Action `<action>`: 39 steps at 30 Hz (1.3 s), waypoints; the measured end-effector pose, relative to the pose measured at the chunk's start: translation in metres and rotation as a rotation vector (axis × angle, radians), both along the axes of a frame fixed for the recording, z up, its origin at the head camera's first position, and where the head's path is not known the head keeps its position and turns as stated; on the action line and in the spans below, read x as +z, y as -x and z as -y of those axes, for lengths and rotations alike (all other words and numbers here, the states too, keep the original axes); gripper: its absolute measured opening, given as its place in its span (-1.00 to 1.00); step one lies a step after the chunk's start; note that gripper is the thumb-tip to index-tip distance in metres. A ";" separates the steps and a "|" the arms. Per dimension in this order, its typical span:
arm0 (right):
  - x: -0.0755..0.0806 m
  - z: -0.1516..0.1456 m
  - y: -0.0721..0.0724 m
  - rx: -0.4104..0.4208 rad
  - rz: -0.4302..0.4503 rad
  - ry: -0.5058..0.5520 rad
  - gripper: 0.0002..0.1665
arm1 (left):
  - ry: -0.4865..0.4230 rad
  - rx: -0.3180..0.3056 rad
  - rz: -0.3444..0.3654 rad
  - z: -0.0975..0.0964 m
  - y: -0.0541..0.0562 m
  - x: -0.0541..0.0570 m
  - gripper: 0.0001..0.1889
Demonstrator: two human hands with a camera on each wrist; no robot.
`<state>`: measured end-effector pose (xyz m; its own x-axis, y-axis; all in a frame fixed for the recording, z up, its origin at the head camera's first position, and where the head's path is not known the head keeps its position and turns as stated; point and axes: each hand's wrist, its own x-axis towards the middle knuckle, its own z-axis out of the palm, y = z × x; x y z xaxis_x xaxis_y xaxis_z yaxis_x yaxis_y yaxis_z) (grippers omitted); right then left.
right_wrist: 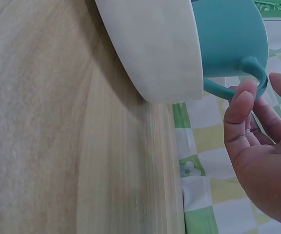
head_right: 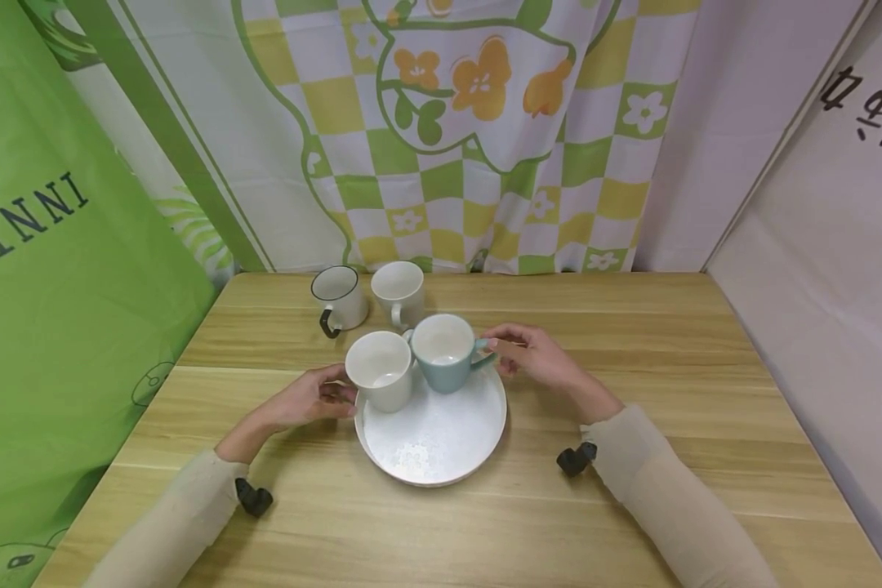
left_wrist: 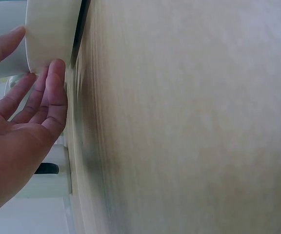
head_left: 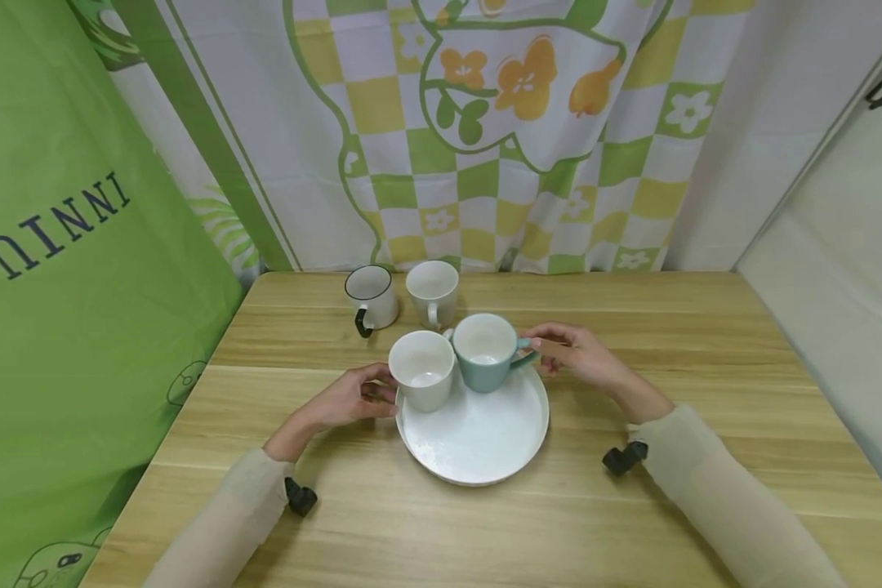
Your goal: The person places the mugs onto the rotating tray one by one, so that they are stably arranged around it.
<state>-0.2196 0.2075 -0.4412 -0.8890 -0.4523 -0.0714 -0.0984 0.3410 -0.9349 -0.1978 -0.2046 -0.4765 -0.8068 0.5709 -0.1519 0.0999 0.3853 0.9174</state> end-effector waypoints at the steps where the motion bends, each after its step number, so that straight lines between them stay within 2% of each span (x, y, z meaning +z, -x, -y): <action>1: 0.000 -0.001 0.000 0.001 -0.001 -0.005 -0.55 | -0.002 -0.001 0.001 0.000 0.000 0.000 -0.41; 10: 0.002 -0.003 -0.001 -0.012 0.013 -0.001 -0.53 | 0.005 -0.006 -0.006 0.000 0.001 0.001 -0.39; 21: -0.004 -0.011 -0.005 -0.038 0.044 -0.032 -0.51 | 0.013 -0.006 -0.035 0.000 0.002 0.001 -0.42; 34: -0.009 -0.020 -0.010 0.030 0.058 -0.031 -0.49 | -0.014 0.018 -0.022 0.003 0.003 0.001 -0.50; 39: -0.014 -0.022 -0.010 0.072 0.038 -0.062 -0.49 | 0.015 0.043 -0.068 0.005 0.005 0.001 -0.57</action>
<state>-0.2097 0.2293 -0.4556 -0.8503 -0.5089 -0.1343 -0.0897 0.3914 -0.9158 -0.2031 -0.2101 -0.4752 -0.8393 0.5335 -0.1043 0.1450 0.4047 0.9029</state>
